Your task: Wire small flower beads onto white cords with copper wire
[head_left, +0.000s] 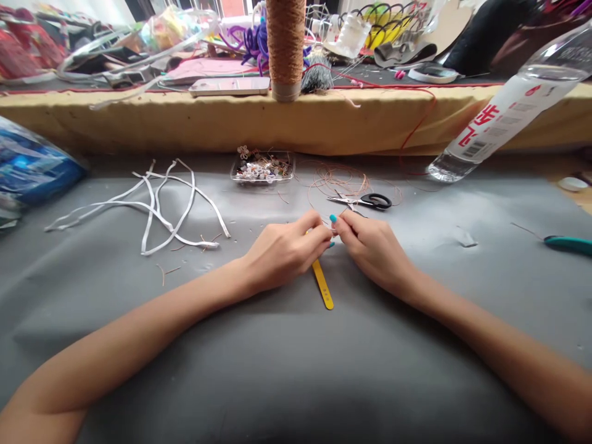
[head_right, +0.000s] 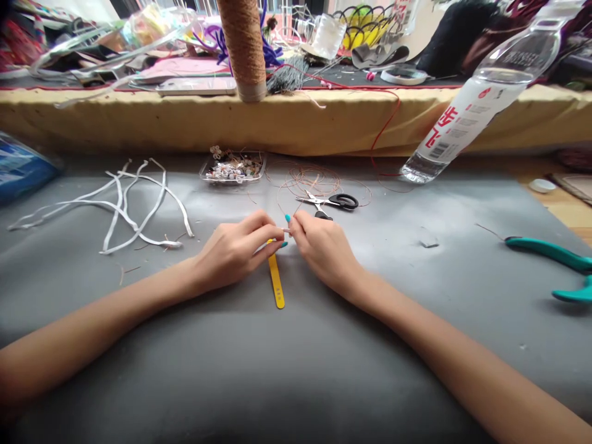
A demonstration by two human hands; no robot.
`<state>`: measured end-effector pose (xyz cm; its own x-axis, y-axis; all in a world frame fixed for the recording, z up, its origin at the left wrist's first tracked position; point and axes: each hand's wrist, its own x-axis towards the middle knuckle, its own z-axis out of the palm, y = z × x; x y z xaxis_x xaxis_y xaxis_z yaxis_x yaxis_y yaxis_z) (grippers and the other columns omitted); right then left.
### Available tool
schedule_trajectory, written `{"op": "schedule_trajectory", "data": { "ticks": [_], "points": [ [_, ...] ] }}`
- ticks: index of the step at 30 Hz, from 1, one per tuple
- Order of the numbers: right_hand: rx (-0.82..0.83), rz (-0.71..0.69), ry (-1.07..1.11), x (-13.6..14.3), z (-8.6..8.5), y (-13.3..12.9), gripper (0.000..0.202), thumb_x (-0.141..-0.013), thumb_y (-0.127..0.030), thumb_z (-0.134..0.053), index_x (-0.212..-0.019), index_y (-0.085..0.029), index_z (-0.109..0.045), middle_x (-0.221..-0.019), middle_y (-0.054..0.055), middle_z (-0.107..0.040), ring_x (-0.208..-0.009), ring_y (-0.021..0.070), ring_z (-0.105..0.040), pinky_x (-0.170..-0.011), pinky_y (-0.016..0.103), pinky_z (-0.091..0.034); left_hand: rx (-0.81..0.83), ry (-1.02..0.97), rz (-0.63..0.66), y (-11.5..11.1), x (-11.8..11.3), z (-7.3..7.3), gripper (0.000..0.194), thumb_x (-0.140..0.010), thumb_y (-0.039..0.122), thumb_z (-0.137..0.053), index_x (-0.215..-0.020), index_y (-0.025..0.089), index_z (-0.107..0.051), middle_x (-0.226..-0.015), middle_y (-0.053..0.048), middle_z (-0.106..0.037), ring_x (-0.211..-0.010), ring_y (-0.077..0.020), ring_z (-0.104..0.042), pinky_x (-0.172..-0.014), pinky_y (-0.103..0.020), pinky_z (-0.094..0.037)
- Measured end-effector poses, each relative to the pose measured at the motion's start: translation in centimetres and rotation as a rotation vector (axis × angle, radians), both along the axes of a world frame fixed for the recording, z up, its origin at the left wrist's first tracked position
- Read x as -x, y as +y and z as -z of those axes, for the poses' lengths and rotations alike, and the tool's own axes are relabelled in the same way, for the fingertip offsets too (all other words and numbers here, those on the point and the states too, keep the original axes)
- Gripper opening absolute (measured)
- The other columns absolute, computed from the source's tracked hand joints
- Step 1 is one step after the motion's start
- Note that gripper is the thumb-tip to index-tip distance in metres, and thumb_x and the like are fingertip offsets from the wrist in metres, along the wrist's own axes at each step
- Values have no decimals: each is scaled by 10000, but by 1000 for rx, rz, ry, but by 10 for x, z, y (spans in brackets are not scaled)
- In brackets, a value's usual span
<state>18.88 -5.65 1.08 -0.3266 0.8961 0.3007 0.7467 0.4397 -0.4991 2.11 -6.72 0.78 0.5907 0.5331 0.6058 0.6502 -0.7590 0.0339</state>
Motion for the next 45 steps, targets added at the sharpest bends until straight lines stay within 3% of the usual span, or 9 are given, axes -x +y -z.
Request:
{"op": "schedule_trajectory", "data": {
  "ticks": [7, 10, 14, 18, 22, 28, 32, 40, 45],
  "points": [
    [389, -27, 643, -1, -7, 3, 262, -830, -333, -396, -616, -182, -398, -531, -53, -294, -463, 67, -243, -432, 211, -201, 375, -317, 2, 2, -2, -6, 94, -807, 183, -517, -827, 160, -606, -838, -19, -531, -634, -61, -495, -550, -168, -392],
    [503, -68, 733, 0, -9, 3, 254, -816, -323, -413, -605, -186, -379, -510, -65, -253, -446, 63, -194, -412, 211, -168, 539, -399, 13, 5, -3, -7, 85, -789, 190, -543, -810, 155, -618, -839, -18, -515, -609, -54, -477, -541, -165, -397],
    [359, -154, 413, -1, -10, 1, 266, -810, -302, -408, -575, -176, -397, -518, -42, -339, -479, 72, -300, -466, 212, -239, 513, -300, 5, 11, 1, -4, 105, -810, 200, -516, -833, 158, -608, -854, -20, -582, -663, -77, -516, -576, -179, -404],
    [-13, -141, -116, -5, -2, 2, 254, -821, -270, -366, -595, -176, -432, -519, -15, -438, -484, 92, -350, -489, 236, -218, 129, -86, -72, 14, 7, -1, 168, -846, 208, -443, -815, 152, -598, -1025, -74, -591, -785, -125, -557, -617, -215, -408],
    [-250, -56, -291, -6, 7, 4, 288, -849, -279, -318, -595, -184, -415, -518, 7, -479, -456, 106, -334, -464, 258, -171, -41, 52, -57, 9, 5, 1, 218, -853, 201, -411, -764, 150, -603, -798, -51, -628, -661, -128, -553, -587, -231, -397],
    [-9, 13, 100, -3, -1, 1, 272, -867, -298, -332, -615, -197, -354, -535, -18, -438, -478, 94, -363, -493, 221, -277, 515, -216, 60, 3, -3, -3, 144, -821, 149, -484, -866, 158, -620, -823, -12, -654, -694, -91, -575, -629, -180, -417],
    [179, -21, 365, -3, -8, -1, 297, -865, -350, -350, -616, -191, -384, -522, -41, -362, -476, 82, -324, -473, 214, -273, 675, -324, 28, 9, 0, -9, 118, -793, 134, -522, -811, 138, -639, -769, -11, -647, -679, -90, -563, -607, -172, -409],
    [113, -191, 103, -4, -7, 2, 251, -822, -270, -398, -593, -176, -439, -524, -29, -413, -493, 83, -360, -493, 211, -278, 111, 9, -103, 15, 9, -5, 241, -867, 247, -418, -784, 152, -624, -732, -29, -599, -609, -107, -497, -599, -240, -342],
    [-105, -82, -100, -3, 4, 2, 250, -822, -264, -367, -583, -194, -344, -511, -22, -375, -473, 97, -299, -492, 244, -230, -82, 108, -43, 8, 6, -4, 271, -875, 216, -380, -758, 148, -614, -696, -36, -592, -596, -111, -496, -589, -253, -328]
  ]
}}
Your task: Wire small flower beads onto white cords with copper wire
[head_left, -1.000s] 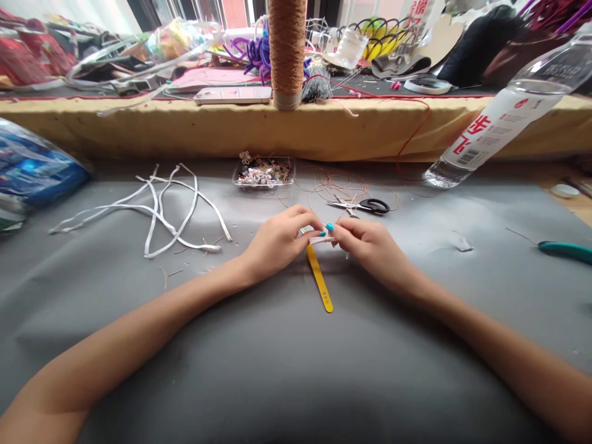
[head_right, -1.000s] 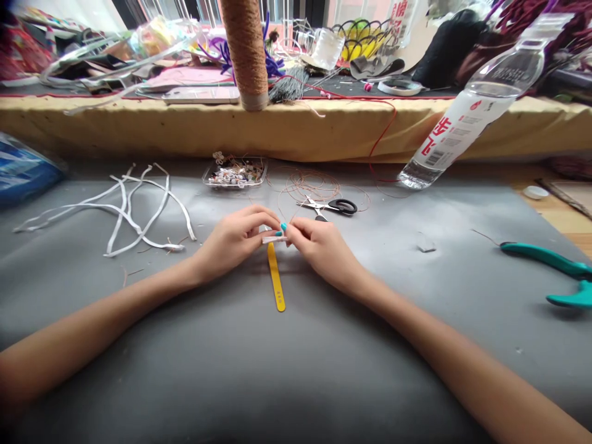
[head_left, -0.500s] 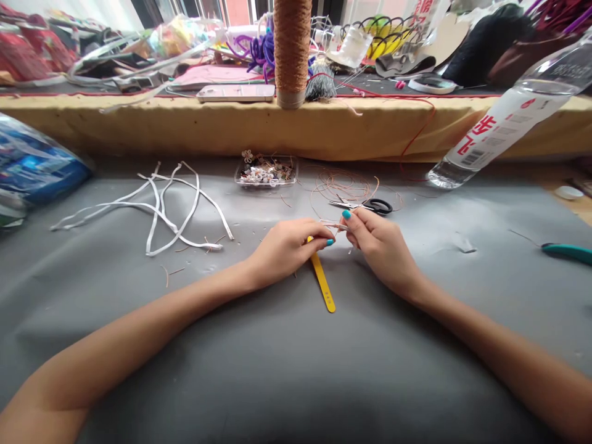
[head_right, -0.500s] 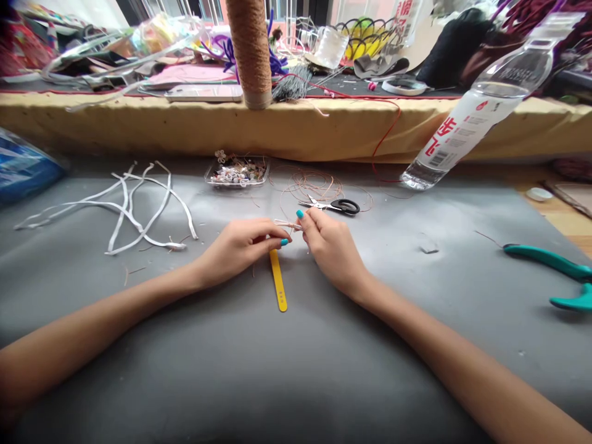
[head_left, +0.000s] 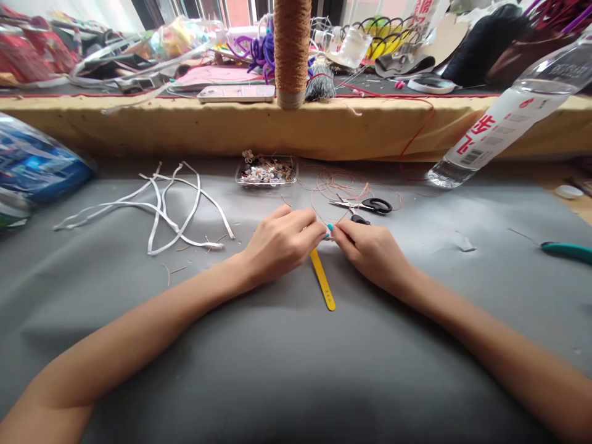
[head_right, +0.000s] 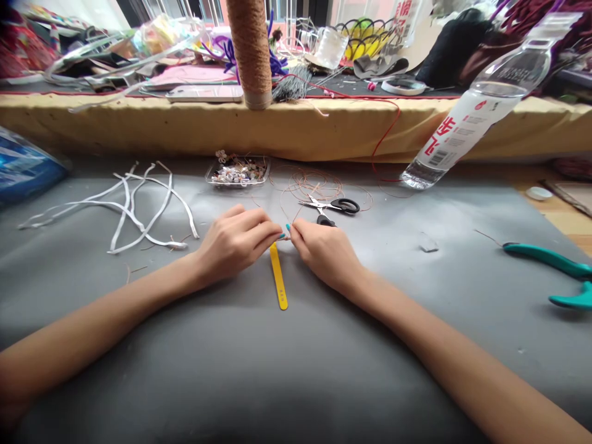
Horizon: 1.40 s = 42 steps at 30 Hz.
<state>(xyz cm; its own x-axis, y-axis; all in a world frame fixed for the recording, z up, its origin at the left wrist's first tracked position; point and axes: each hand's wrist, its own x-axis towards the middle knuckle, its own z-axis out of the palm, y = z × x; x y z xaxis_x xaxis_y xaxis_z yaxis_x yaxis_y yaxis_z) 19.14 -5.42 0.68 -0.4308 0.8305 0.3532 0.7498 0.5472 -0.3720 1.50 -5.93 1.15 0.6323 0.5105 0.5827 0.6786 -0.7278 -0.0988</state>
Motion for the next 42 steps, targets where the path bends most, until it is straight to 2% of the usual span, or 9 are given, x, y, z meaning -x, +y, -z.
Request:
{"op": "schedule_trajectory", "data": {
  "ticks": [6, 11, 13, 16, 19, 21, 23, 30, 42],
  "points": [
    [89, 100, 219, 1, -8, -4, 253, -857, -282, -357, -620, -194, -376, -547, -18, -437, -487, 93, -356, -498, 215, -282, 489, -231, 152, -7, -8, 0, 218, -839, 114, -414, -870, 138, -629, -780, -31, -608, -653, -86, -536, -599, -178, -399],
    [134, 81, 376, 0, -15, -7, 266, -853, -313, -364, -626, -184, -420, -536, -32, -395, -481, 83, -347, -475, 204, -285, 757, -409, 76, -1, -8, -5, 133, -788, 120, -521, -794, 130, -654, -695, -6, -619, -646, -86, -547, -597, -164, -411],
    [135, -27, 303, 0, -14, -8, 261, -838, -281, -374, -601, -183, -420, -509, -39, -364, -467, 79, -337, -465, 200, -272, 742, -393, 41, 2, -5, -4, 134, -791, 133, -519, -788, 143, -652, -687, 2, -615, -629, -86, -543, -583, -168, -407],
    [9, -195, 17, -2, -10, -7, 269, -813, -235, -375, -556, -179, -428, -457, -35, -369, -424, 79, -305, -446, 220, -212, 505, -242, -18, 3, -1, -1, 166, -821, 188, -480, -797, 155, -641, -747, -17, -613, -644, -103, -543, -577, -194, -398],
    [-244, -142, -227, -3, -3, -5, 289, -810, -217, -363, -535, -177, -443, -436, -11, -425, -397, 89, -281, -446, 252, -151, 201, -26, -53, -1, -1, 3, 259, -861, 218, -386, -776, 150, -621, -706, -37, -580, -610, -124, -523, -522, -221, -363],
    [-331, -43, -268, -3, -1, -4, 303, -823, -218, -352, -535, -178, -441, -437, 0, -447, -393, 94, -290, -445, 255, -147, 136, 10, -33, -5, -3, 4, 294, -870, 207, -347, -754, 150, -611, -657, -32, -558, -572, -119, -505, -506, -221, -352],
    [-322, 34, -215, -2, 0, -4, 302, -837, -230, -340, -551, -183, -423, -445, -1, -449, -395, 97, -314, -441, 247, -165, 228, -94, 3, -7, -6, 2, 278, -867, 213, -366, -761, 150, -615, -654, -25, -571, -564, -104, -506, -521, -208, -369],
    [-93, 90, 153, 1, -6, -6, 240, -855, -257, -364, -622, -202, -386, -488, -32, -433, -416, 88, -365, -458, 198, -291, 889, -574, 83, -6, -9, -8, 166, -794, 159, -493, -826, 133, -654, -656, -6, -637, -625, -94, -560, -601, -178, -437],
    [-315, -64, 35, -6, -5, -4, 266, -853, -245, -347, -701, -179, -554, -479, 5, -517, -385, 91, -383, -445, 218, -302, 1055, -674, 15, -4, -10, -5, 102, -778, 220, -515, -832, 155, -574, -601, 24, -582, -598, -94, -541, -595, -198, -438]
  ]
}}
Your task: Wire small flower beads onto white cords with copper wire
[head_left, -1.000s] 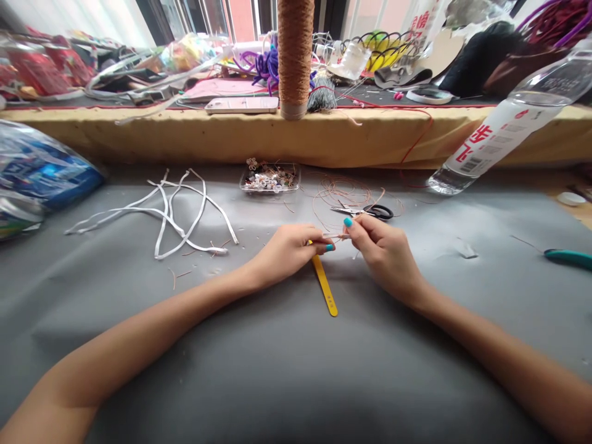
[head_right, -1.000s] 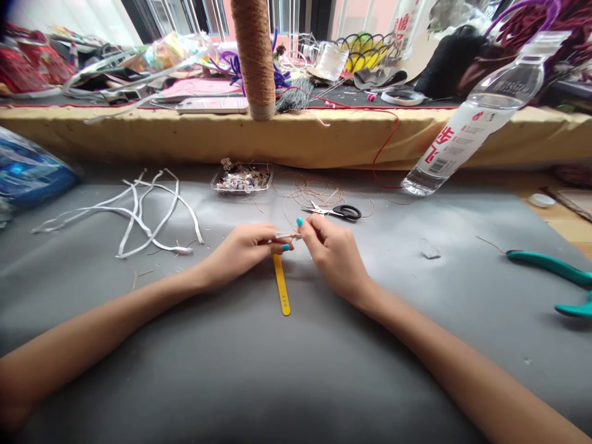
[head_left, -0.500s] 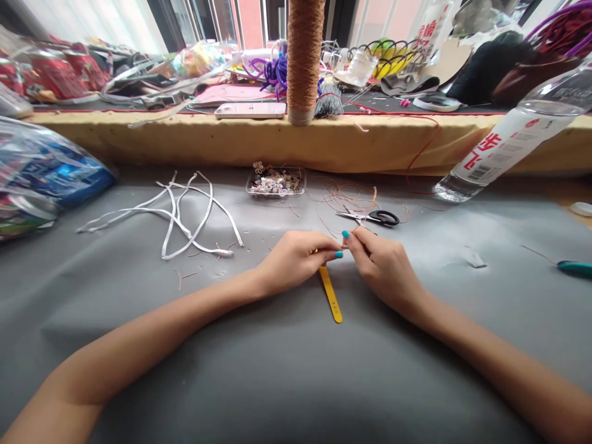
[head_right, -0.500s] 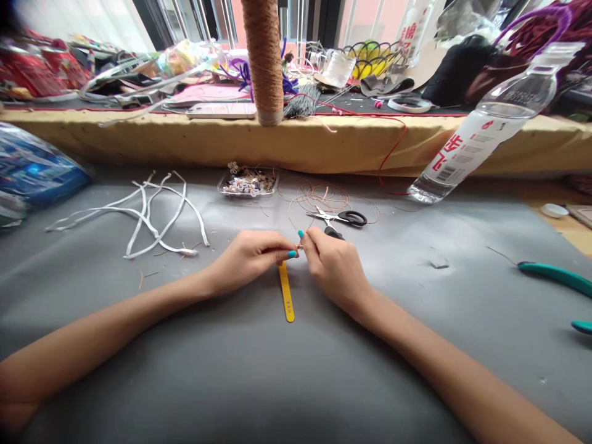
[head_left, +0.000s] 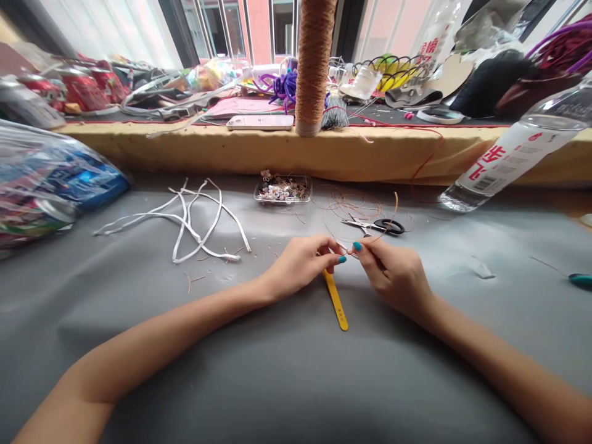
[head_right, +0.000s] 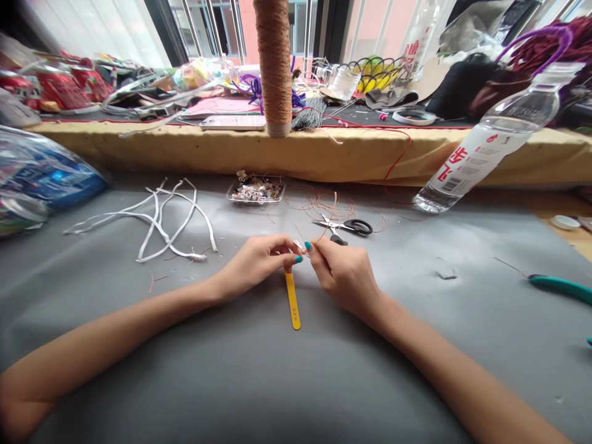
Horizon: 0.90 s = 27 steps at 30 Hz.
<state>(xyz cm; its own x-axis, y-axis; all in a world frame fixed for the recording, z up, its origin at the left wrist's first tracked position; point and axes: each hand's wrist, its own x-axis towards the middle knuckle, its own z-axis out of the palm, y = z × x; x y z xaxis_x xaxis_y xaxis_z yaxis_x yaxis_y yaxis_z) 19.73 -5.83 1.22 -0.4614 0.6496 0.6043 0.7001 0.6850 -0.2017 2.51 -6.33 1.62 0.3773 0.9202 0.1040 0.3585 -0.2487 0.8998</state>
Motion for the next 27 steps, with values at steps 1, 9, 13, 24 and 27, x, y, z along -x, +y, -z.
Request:
{"op": "schedule_trajectory", "data": {
  "ticks": [1, 9, 13, 24, 27],
  "points": [
    [-7, -16, -4, 0, 1, 0, 270, -853, -244, -348, -701, -177, -561, -487, 10, -532, -386, 91, -390, -446, 218, -303, 23, -26, 10, 1, 0, 1, 131, -777, 227, -524, -882, 159, -561, -587, 32, -573, -598, -95, -549, -591, -194, -437],
    [-13, -96, -49, 0, 5, 2, 269, -843, -206, -369, -609, -181, -500, -472, -7, -506, -399, 87, -387, -453, 223, -278, -433, 207, 125, -1, 2, 7, 188, -830, 154, -440, -780, 140, -621, -681, -26, -648, -633, -112, -583, -612, -201, -430],
    [96, -120, -67, 0, 3, 3, 266, -824, -207, -377, -569, -188, -449, -441, -29, -419, -393, 83, -324, -434, 227, -246, -548, 309, 120, 0, 2, 10, 200, -824, 150, -457, -799, 124, -653, -742, -61, -685, -643, -142, -604, -595, -218, -434],
    [1104, -356, 255, -8, -28, 11, 246, -782, -386, -510, -696, -161, -562, -563, -26, -459, -468, 63, -359, -427, 200, -255, -325, 104, 457, 1, 6, -6, 162, -783, 105, -510, -762, 71, -667, -650, -50, -665, -581, -75, -582, -592, -125, -434],
    [1298, -359, 401, -8, -20, 12, 247, -765, -396, -540, -693, -159, -543, -500, -57, -398, -405, 34, -239, -401, 198, -165, -265, 68, 467, -1, 6, -8, 169, -790, 138, -516, -746, 63, -661, -621, -45, -641, -568, -67, -560, -582, -120, -427]
  ]
}}
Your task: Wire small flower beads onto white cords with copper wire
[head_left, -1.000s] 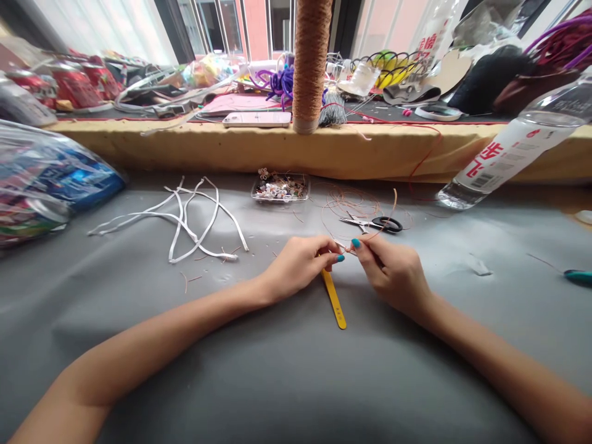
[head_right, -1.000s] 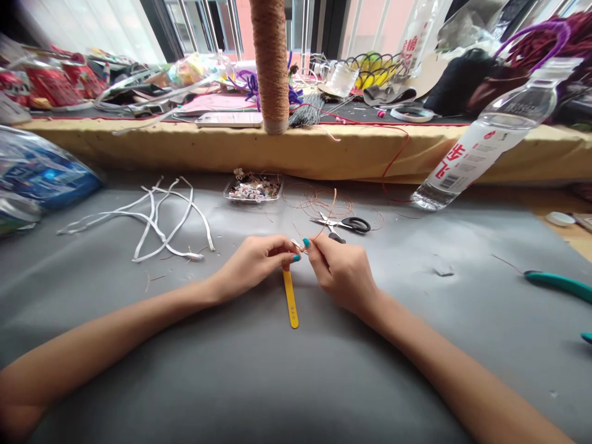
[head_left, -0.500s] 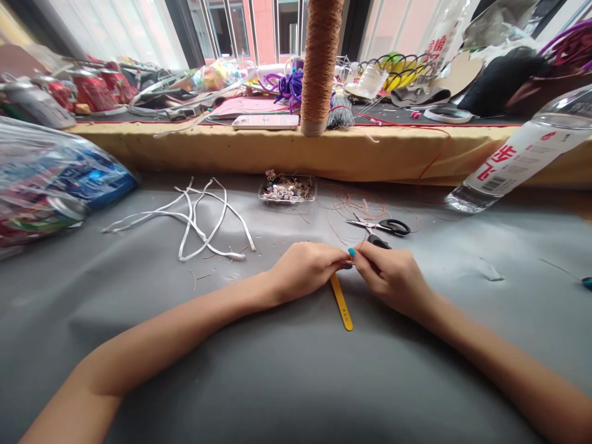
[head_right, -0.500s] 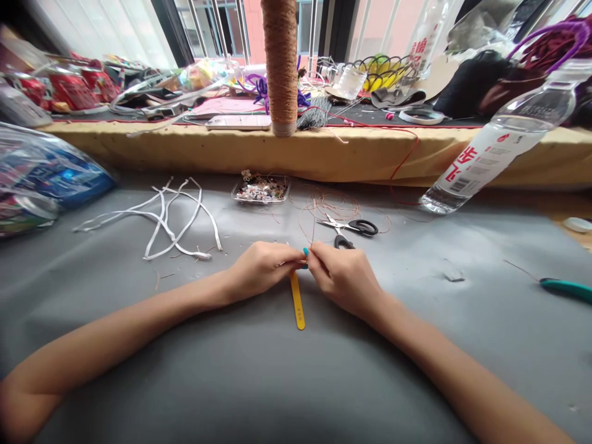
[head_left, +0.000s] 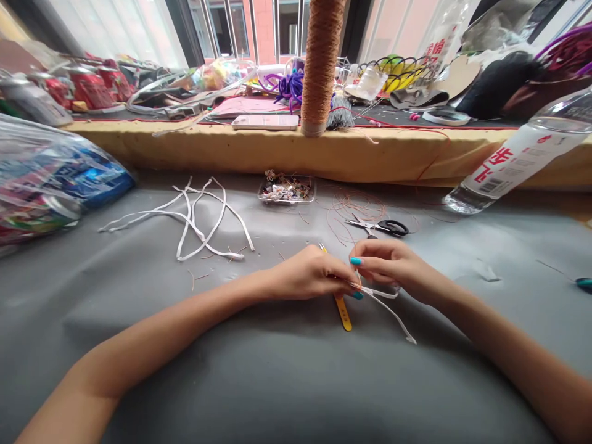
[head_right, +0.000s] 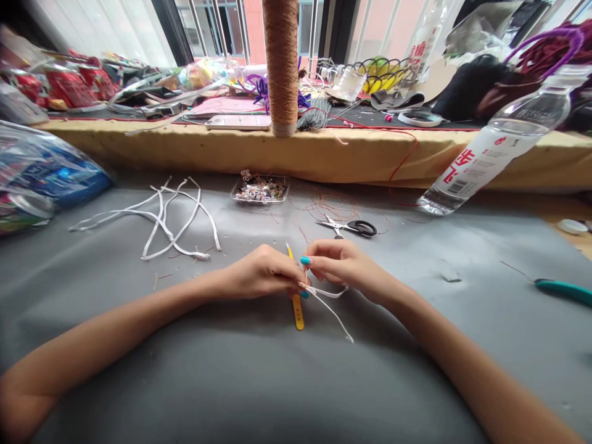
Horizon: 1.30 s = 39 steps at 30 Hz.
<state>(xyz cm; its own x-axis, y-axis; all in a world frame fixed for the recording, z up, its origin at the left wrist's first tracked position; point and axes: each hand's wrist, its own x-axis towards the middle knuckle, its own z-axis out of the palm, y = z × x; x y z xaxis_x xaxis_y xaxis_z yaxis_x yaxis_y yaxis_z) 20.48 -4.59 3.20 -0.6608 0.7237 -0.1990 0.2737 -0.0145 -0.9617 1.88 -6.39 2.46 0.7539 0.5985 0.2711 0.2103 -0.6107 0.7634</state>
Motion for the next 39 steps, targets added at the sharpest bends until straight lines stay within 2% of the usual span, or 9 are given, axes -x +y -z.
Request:
{"op": "schedule_trajectory", "data": {
  "ticks": [8, 13, 16, 19, 22, 24, 28, 35, 39],
  "points": [
    [157, 185, 219, -1, 11, 7, 129, -715, -290, -576, -725, -169, -532, -468, -77, -332, -413, 35, -233, -420, 198, -145, 174, -87, -109, 1, 3, -1, 177, -781, 176, -523, -751, 70, -662, -604, -30, -612, -584, -75, -536, -593, -144, -431],
    [50, 221, 118, 4, 11, 8, 173, -730, -337, -562, -739, -166, -541, -509, -57, -404, -431, 52, -308, -419, 201, -214, 322, -169, -149, 0, 1, -5, 171, -775, 208, -530, -749, 91, -652, -602, -5, -586, -606, -77, -521, -601, -153, -414],
    [-226, 185, -83, 7, 14, 2, 200, -786, -345, -482, -727, -163, -541, -520, -43, -424, -448, 70, -343, -424, 207, -256, 265, -190, -379, 6, 3, -4, 188, -783, 217, -511, -682, 112, -631, -609, 9, -577, -619, -75, -506, -605, -158, -381],
    [-813, 197, -279, 8, 22, -2, 189, -809, -248, -428, -671, -161, -523, -545, -18, -491, -480, 82, -386, -470, 212, -295, 137, -79, -644, 14, 7, 0, 231, -788, 217, -485, -613, 125, -604, -591, 16, -572, -606, -80, -489, -595, -178, -344],
    [-1397, 97, -396, 6, 29, -4, 226, -821, -172, -400, -628, -158, -517, -551, -2, -529, -465, 87, -389, -466, 225, -270, 50, 81, -723, 19, 10, 6, 238, -789, 218, -458, -619, 142, -606, -566, 23, -561, -559, -82, -456, -554, -193, -309],
    [-1613, 16, -441, 6, 31, -4, 265, -831, -149, -392, -598, -160, -517, -518, -10, -504, -435, 89, -367, -450, 242, -240, 34, 125, -725, 19, 10, 8, 228, -790, 219, -439, -663, 153, -617, -575, 25, -558, -550, -83, -443, -538, -197, -296],
    [-1752, -31, -443, 7, 28, -7, 300, -839, -141, -392, -572, -165, -528, -483, -21, -464, -427, 89, -358, -459, 249, -234, 119, 97, -721, 17, 8, 6, 235, -778, 249, -451, -636, 151, -611, -546, 27, -533, -539, -81, -423, -522, -198, -273],
    [-1759, 136, -464, 4, 32, 0, 219, -850, -200, -454, -721, -160, -628, -488, -31, -513, -423, 80, -370, -456, 238, -243, 498, -155, -620, 22, 11, 2, 268, -739, 331, -520, -594, 115, -581, -561, 25, -506, -435, -39, -247, -446, -205, -186],
    [-1887, 31, -462, 4, 23, -6, 224, -841, -149, -455, -697, -157, -626, -462, -31, -468, -433, 87, -373, -467, 249, -250, 236, 33, -668, 21, 11, 6, 250, -777, 257, -462, -628, 126, -614, -547, 9, -553, -460, -63, -351, -474, -201, -250]
  ]
}}
